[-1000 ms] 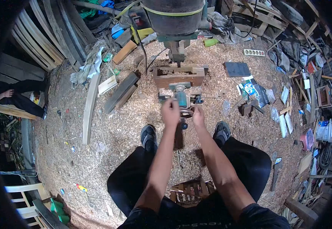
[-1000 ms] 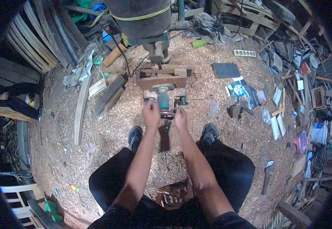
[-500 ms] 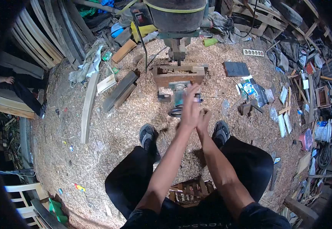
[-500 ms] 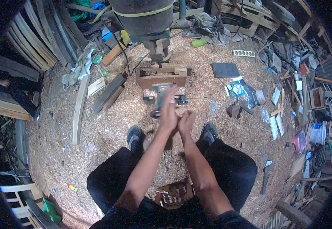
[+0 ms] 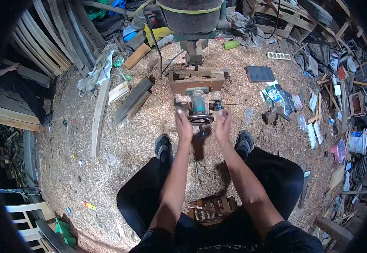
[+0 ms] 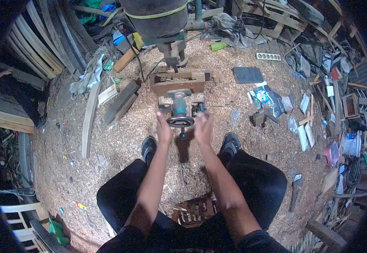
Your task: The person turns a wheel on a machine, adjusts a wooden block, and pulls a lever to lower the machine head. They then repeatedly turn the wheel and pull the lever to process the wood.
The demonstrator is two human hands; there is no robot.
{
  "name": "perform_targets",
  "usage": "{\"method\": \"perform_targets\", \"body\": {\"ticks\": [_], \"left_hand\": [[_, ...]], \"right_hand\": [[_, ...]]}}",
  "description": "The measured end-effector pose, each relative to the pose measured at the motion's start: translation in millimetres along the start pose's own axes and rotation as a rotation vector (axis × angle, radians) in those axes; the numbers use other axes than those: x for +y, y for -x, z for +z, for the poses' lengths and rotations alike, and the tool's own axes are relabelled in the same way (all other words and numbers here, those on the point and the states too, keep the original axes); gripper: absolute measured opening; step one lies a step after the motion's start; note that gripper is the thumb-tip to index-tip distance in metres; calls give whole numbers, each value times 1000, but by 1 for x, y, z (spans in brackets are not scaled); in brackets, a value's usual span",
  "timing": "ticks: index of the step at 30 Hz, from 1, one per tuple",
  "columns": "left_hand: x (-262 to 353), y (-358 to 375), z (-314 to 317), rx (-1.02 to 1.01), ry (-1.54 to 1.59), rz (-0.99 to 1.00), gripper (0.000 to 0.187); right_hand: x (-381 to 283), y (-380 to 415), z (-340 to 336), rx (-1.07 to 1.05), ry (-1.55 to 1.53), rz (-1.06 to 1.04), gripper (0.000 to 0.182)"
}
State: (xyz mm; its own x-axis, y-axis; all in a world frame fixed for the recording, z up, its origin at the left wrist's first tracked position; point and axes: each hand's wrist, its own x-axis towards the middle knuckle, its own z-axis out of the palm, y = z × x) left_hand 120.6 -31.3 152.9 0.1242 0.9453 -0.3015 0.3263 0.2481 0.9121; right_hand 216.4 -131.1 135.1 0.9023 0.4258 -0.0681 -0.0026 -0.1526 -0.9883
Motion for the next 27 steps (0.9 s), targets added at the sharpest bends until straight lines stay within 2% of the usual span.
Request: {"method": "perform_targets", "body": {"ticks": [2,3,4,5,6,7,8,9,10,11,12,13,14,15,17,18,19,20,21,23,25,26,27], "left_hand": [[11,22,-3,-114,-37,382,71],[25,38,-3,-175,-58,571,70],[53,54,-1,-380,534,522,69],[58,53,-4,-279,486,446,68],[61,49,-9,-179,436,372,67],[62,44,-16,-85,385,294,66],[24,15,-14,-86,375,257,68],[12,20,-18,-58,192,18,63],[10,35,-7,-22,131,160,57],[8,50,6,13,69,301,52],[4,55,6,66,27,572,47],[12,58,6,34,117,588,47],[26,60,2,2,206,609,47],[32,61,-3,-28,290,623,48],[23,43,-5,-12,179,455,54],[19,44,-2,-9,126,366,56],[16,46,3,-5,74,277,57],[14,47,7,-4,21,189,59],[6,53,11,72,-90,399,59],[14,50,0,-64,13,473,59],[33,34,-11,-76,139,376,59],[45,20,-15,-87,201,329,59],[53,3,-17,-61,191,314,61]], "right_hand": [[3,-1,14,-113,44,-225,60],[44,-4,12,-100,167,-141,59],[91,-4,-1,-87,291,-54,57],[114,-3,-11,-78,412,27,56],[97,2,-20,-18,273,149,51],[55,4,-16,-66,88,161,52],[-6,4,-3,-112,-95,172,53],[-13,1,5,-121,-56,1,51],[-15,-2,14,-121,-20,-170,50],[-4,-4,14,-155,6,-130,50],[12,-3,8,-190,32,-87,51],[30,-7,4,-226,57,-54,51],[67,-8,1,-108,175,-39,55],[57,-8,1,-87,39,55,56],[13,-1,-1,-41,-234,246,57],[3,1,2,-125,-273,128,58],[8,-4,11,-156,-83,-56,57],[6,0,14,-242,-44,-115,59],[2,5,16,-333,-4,-177,61],[34,9,8,-295,22,-84,63],[41,12,-10,-199,158,-2,64],[42,8,-16,-200,-130,102,66],[38,3,-18,-178,-111,71,66]]}}
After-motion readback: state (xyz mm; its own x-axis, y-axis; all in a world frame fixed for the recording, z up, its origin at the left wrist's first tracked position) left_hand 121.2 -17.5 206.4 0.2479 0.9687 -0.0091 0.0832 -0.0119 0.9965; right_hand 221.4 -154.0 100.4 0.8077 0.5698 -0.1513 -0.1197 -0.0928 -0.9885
